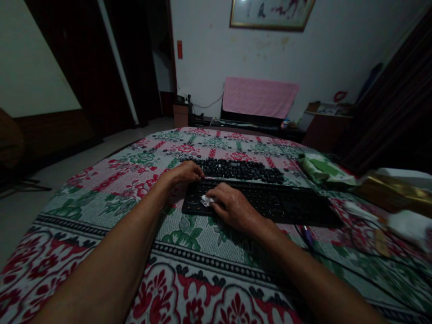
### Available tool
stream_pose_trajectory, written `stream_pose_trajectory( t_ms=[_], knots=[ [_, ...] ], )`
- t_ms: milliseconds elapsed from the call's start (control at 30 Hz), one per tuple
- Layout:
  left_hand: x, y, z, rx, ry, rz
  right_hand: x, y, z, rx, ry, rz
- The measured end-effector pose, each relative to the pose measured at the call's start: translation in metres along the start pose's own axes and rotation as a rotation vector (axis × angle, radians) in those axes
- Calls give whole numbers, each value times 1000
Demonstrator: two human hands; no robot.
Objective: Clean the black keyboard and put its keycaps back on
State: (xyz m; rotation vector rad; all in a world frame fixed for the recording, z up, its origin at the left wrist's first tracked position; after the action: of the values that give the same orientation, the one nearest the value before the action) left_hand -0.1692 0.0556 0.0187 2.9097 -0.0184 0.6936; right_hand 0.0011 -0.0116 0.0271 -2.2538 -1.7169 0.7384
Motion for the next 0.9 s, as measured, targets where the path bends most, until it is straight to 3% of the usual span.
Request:
stream_pose_trajectory(
  t_ms=[267, 567, 900],
  knots=[
    [1, 0, 0, -7, 7, -17, -2, -4, 12, -82, 57, -1],
    [-1, -4, 2, 22, -7, 2, -16, -15, 17, 91, -43, -15],
    [11, 7, -3, 46, -27, 13, -25, -32, 33, -106, 82, 17]
  ],
)
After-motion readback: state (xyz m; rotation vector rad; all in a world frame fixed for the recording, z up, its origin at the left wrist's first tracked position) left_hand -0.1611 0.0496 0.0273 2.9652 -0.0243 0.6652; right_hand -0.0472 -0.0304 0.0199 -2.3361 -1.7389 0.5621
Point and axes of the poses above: each hand's wrist, its own y-axis away from the middle knuckle, its own z-axis out of the palm, x = y × z, the point moved 5 cm from there along -y, towards the middle knuckle, and after that the axes turned 9 degrees about -z, right-handed, at the moved point
